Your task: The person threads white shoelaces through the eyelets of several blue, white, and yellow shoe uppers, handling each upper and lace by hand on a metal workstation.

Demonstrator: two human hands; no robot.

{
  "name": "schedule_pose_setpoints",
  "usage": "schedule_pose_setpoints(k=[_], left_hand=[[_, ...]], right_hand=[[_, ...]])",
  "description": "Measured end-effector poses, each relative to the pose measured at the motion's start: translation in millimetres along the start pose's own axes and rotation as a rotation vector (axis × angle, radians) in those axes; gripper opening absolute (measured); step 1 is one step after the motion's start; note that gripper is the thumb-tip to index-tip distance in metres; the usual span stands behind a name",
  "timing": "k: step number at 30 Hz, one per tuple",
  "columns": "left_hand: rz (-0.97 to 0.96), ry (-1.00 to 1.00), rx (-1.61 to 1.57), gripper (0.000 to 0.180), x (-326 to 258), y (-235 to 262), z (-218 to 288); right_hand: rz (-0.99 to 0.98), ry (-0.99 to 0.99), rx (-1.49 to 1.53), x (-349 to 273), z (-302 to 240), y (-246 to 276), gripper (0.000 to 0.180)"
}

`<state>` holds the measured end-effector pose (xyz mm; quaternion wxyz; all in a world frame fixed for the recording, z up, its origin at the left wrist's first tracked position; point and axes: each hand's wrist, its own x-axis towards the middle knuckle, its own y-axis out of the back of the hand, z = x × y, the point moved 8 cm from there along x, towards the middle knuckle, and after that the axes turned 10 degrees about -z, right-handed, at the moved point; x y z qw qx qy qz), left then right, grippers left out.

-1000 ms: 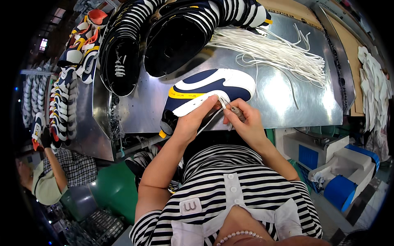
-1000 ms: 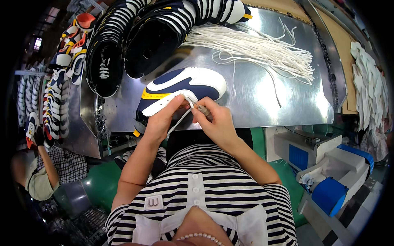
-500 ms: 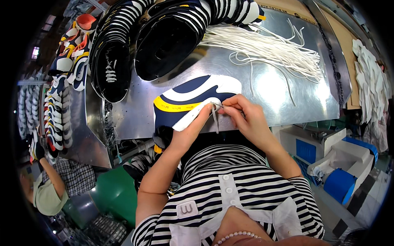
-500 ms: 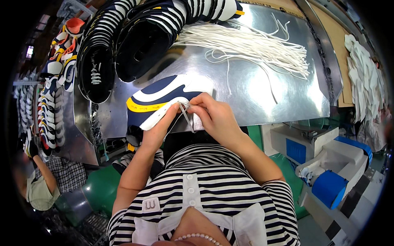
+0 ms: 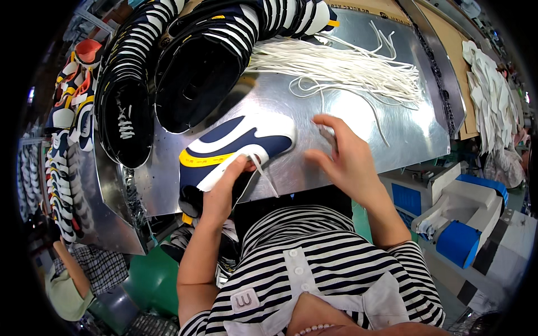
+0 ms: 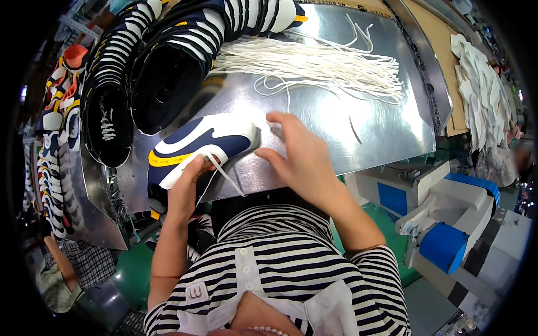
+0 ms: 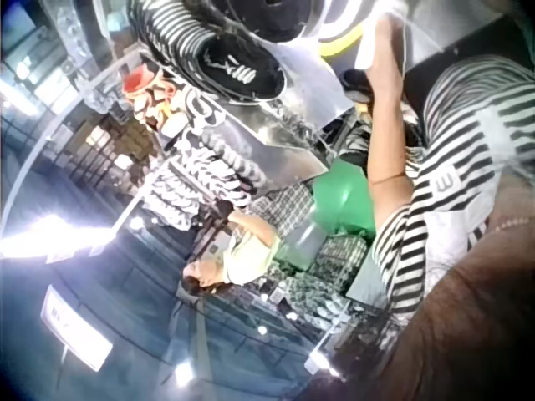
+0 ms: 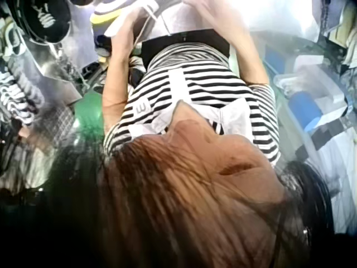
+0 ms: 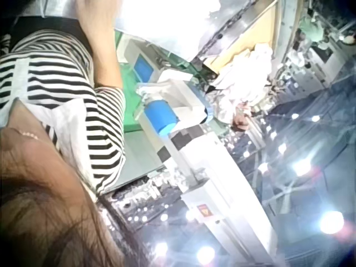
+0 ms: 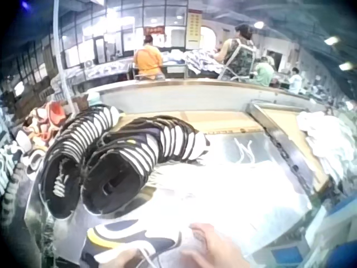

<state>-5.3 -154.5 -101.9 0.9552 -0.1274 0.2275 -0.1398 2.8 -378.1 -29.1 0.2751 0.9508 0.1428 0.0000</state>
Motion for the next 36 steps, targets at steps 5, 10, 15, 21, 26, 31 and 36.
schedule_pose_setpoints(k=[5, 10, 15, 21, 26, 31, 36], left_hand=[[0.081, -0.128, 0.430, 0.022, 4.7, -9.1, 30.9], [-0.312, -0.029, 0.765, 0.043, -1.5, -12.8, 23.2], [-0.001, -0.307, 1.413, 0.016, -18.3, -39.3, 56.5], [-0.016, -0.692, 1.448, 0.017, -30.6, -84.8, 72.7], [0.174, -0.751, 1.521, 0.017, -39.8, -60.6, 110.6], [0.161, -0.780, 1.353, 0.014, -43.3, -59.6, 130.3], [-0.143, -0.563, 1.557, 0.014, -13.9, -78.4, 43.7]], right_hand=[[-0.001, -0.121, 0.465, 16.1, 34.0, -28.0, 0.045], [0.100, -0.117, 0.644, 35.8, 56.4, -27.3, 0.037], [0.172, -0.144, 0.526, 1.6, 62.5, -29.2, 0.022], [-0.179, -0.111, 0.578, -10.1, 41.4, -91.1, 0.026], [-0.373, 0.190, 0.237, -51.3, 30.4, -80.2, 0.025], [-0.526, -0.145, -0.126, -146.4, 97.6, -44.1, 0.010], [-0.279, -0.023, 0.306, -93.2, 45.1, -25.5, 0.016]])
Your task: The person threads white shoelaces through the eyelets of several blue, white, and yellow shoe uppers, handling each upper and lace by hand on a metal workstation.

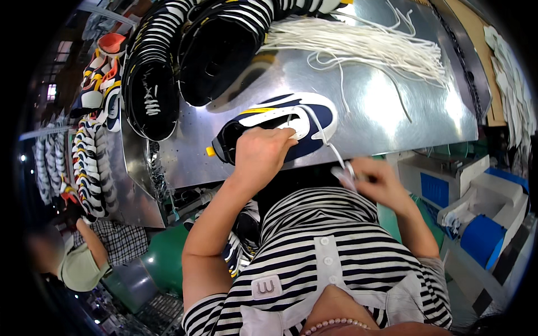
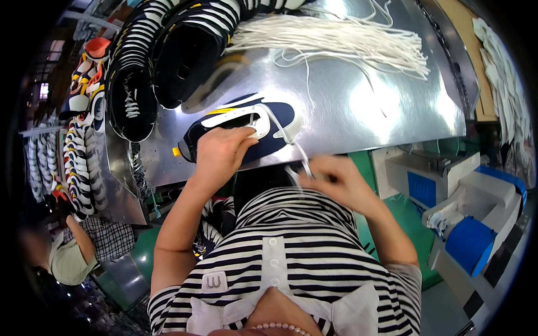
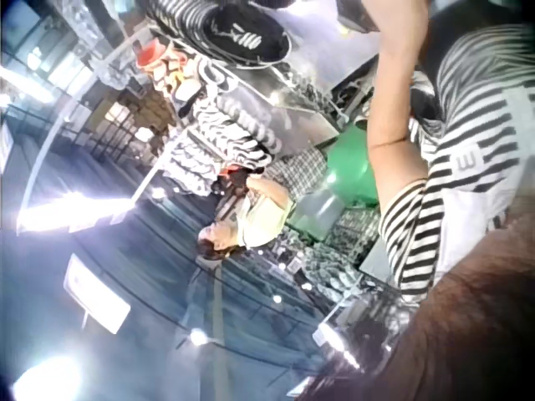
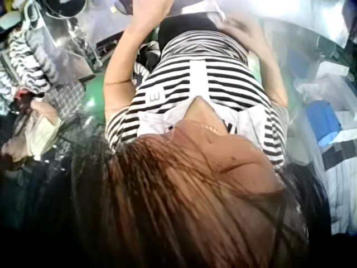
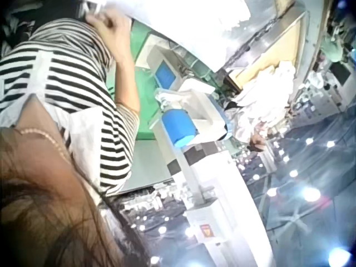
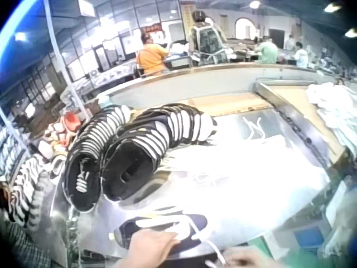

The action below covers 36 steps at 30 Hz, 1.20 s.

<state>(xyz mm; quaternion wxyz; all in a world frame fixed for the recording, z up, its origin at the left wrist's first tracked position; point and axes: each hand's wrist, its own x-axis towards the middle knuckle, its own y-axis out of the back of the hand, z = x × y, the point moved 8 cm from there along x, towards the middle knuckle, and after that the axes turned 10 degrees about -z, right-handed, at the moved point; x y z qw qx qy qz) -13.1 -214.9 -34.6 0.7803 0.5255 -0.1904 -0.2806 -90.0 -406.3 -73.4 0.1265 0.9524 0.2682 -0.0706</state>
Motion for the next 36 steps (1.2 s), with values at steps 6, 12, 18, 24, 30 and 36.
schedule_pose_setpoints(k=[6, 12, 18, 24, 30, 36], left_hand=[[-0.168, 0.089, -0.117, 0.015, 6.3, -6.2, -7.5], [-0.081, 0.146, -0.278, 0.020, -0.2, -0.5, -20.3], [-0.151, 0.162, -0.245, 0.019, 15.4, 8.2, -3.1], [-0.249, 0.206, -0.174, 0.019, 26.7, -8.6, -6.7], [-0.251, 0.289, -0.440, 0.022, 22.5, -11.8, -15.5], [-0.296, 0.295, -0.251, 0.021, 25.6, -22.1, -16.8]], right_hand=[[0.153, 0.312, 0.110, 80.1, -43.3, 16.4, 0.014], [-0.131, 0.018, 0.502, 99.1, -44.7, 12.7, 0.015], [0.230, 0.206, 0.251, 125.7, -12.1, 26.8, 0.017], [0.374, 0.298, 0.196, 125.5, -25.0, 32.8, 0.018], [0.356, 0.230, 0.178, 132.8, -14.8, 37.6, 0.015], [0.434, 0.292, 0.175, 136.7, -14.7, 40.9, 0.018]])
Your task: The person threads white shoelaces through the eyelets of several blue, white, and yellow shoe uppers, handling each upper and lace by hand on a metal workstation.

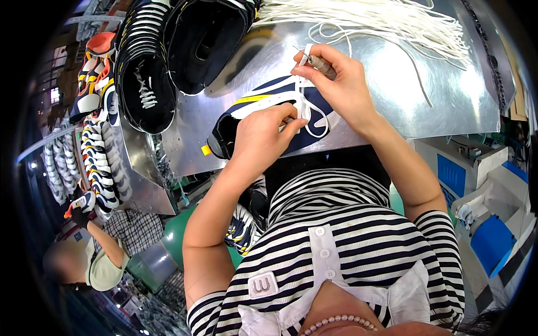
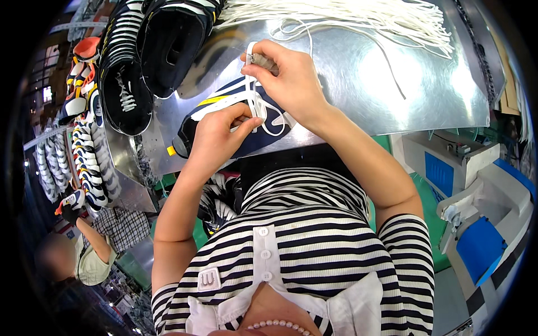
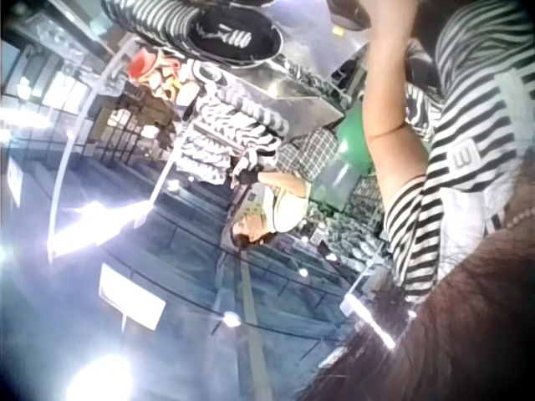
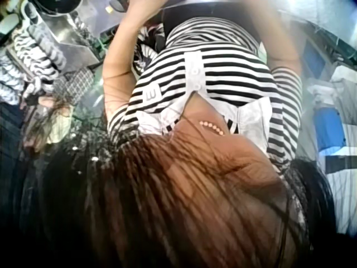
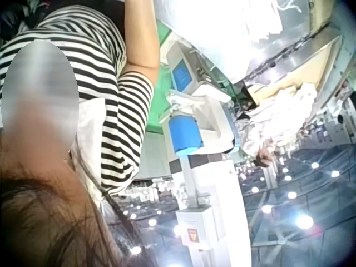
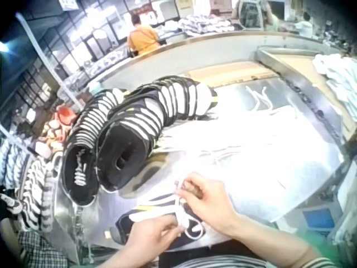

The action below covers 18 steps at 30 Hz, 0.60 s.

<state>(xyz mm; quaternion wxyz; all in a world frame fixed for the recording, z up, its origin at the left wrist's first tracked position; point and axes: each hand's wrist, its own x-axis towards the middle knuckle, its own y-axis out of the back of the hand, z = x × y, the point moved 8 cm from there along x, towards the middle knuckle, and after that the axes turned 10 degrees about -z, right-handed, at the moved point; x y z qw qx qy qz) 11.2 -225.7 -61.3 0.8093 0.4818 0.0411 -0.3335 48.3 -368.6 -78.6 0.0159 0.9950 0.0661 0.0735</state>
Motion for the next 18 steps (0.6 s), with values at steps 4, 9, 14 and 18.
schedule_pose_setpoints(k=[4, 9, 14, 18], left_hand=[[0.077, -0.033, 0.003, 0.021, -1.0, 1.0, 0.0], [0.162, -0.047, 0.093, 0.024, 1.0, 1.7, 0.3], [0.236, -0.043, 0.113, 0.025, 0.3, 0.1, -3.8], [0.245, -0.065, 0.088, 0.025, 2.0, 2.0, -1.2]], right_hand=[[0.028, 0.003, 0.062, 0.7, 0.4, 2.0, 0.019], [0.064, 0.041, -0.180, -5.6, -5.2, 13.9, 0.028], [-0.224, -0.297, -0.076, -55.5, -8.3, 4.2, 0.022], [-0.312, -0.296, -0.152, -79.7, -11.3, -12.1, 0.013]])
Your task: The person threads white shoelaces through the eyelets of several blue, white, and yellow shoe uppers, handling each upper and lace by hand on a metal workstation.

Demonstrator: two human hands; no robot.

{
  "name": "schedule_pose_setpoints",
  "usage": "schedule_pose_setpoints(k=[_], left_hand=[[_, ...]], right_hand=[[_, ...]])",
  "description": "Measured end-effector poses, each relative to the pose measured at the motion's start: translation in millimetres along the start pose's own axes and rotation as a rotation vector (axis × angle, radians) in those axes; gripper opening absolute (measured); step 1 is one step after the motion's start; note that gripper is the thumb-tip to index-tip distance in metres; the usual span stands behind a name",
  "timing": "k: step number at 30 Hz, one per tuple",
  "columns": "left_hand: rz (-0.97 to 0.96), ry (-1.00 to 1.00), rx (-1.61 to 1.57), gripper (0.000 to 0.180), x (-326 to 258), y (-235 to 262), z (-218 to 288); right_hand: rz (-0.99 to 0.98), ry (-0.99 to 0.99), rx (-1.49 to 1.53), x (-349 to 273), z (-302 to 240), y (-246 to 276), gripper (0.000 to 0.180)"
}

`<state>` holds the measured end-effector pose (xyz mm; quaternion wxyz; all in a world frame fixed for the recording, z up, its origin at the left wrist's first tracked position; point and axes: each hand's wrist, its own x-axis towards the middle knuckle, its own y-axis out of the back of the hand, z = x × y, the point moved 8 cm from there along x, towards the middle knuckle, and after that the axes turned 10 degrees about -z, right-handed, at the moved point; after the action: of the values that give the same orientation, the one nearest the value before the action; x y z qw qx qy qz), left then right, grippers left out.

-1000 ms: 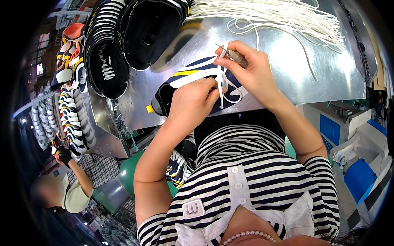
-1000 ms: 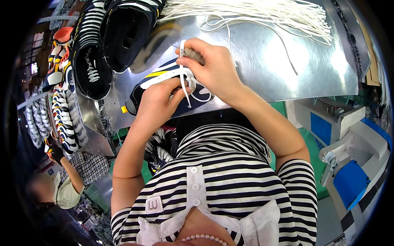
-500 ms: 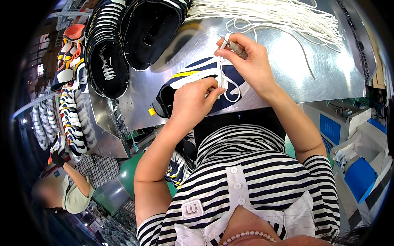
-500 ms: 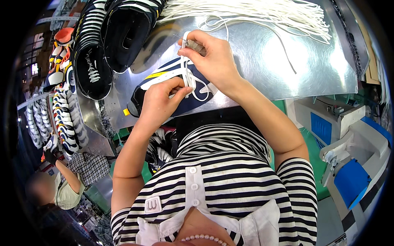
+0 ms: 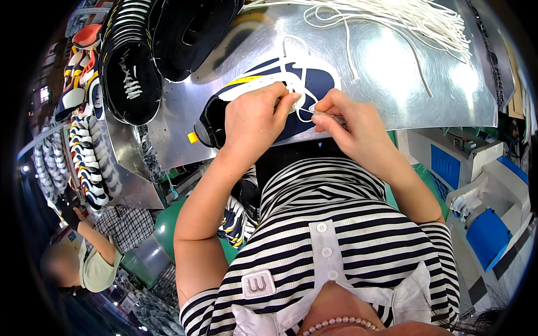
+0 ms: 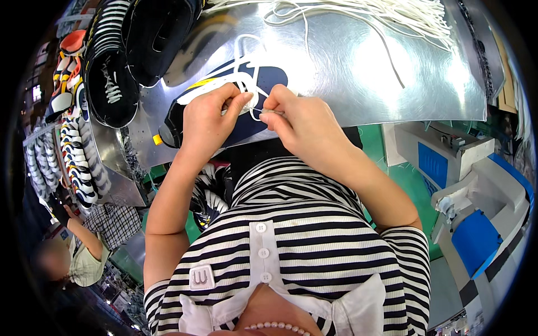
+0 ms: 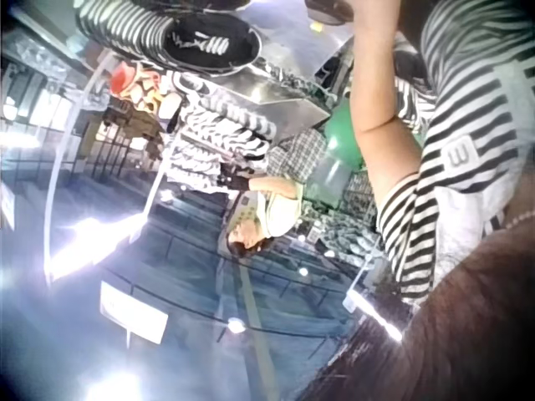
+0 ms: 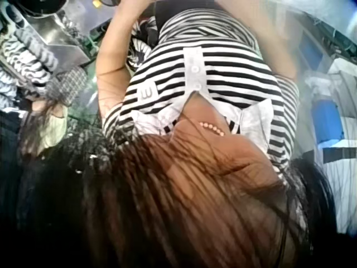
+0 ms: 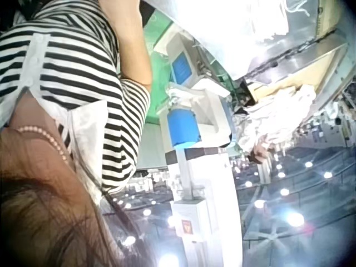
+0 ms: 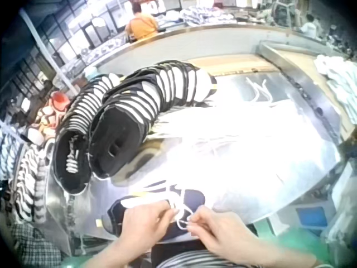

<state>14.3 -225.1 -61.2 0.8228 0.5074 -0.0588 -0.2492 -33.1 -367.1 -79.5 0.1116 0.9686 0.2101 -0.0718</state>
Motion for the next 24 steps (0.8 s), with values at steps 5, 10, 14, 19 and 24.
schedule_pose_setpoints(k=[5, 10, 14, 19, 24], left_hand=[[-0.027, 0.014, -0.035, 0.027, 0.4, -2.2, -1.2], [-0.195, -0.008, -0.265, 0.018, -3.5, -6.0, -4.9], [-0.257, -0.072, -0.392, 0.022, -10.4, -12.2, 0.0], [-0.064, -0.153, -0.205, 0.022, -16.8, -0.6, 7.8], [0.036, -0.216, 0.089, 0.020, -56.7, 21.8, -0.5]], right_hand=[[0.022, 0.012, -0.191, 4.3, 4.8, -0.9, 0.013], [-0.045, -0.040, -0.427, 10.2, 0.3, -2.9, 0.013], [-0.008, 0.012, -0.650, 20.8, -4.2, -21.4, 0.015], [0.172, 0.092, -0.631, 25.1, -3.6, -27.5, 0.017], [0.037, -0.072, -0.412, -20.4, -27.3, 17.1, 0.021]])
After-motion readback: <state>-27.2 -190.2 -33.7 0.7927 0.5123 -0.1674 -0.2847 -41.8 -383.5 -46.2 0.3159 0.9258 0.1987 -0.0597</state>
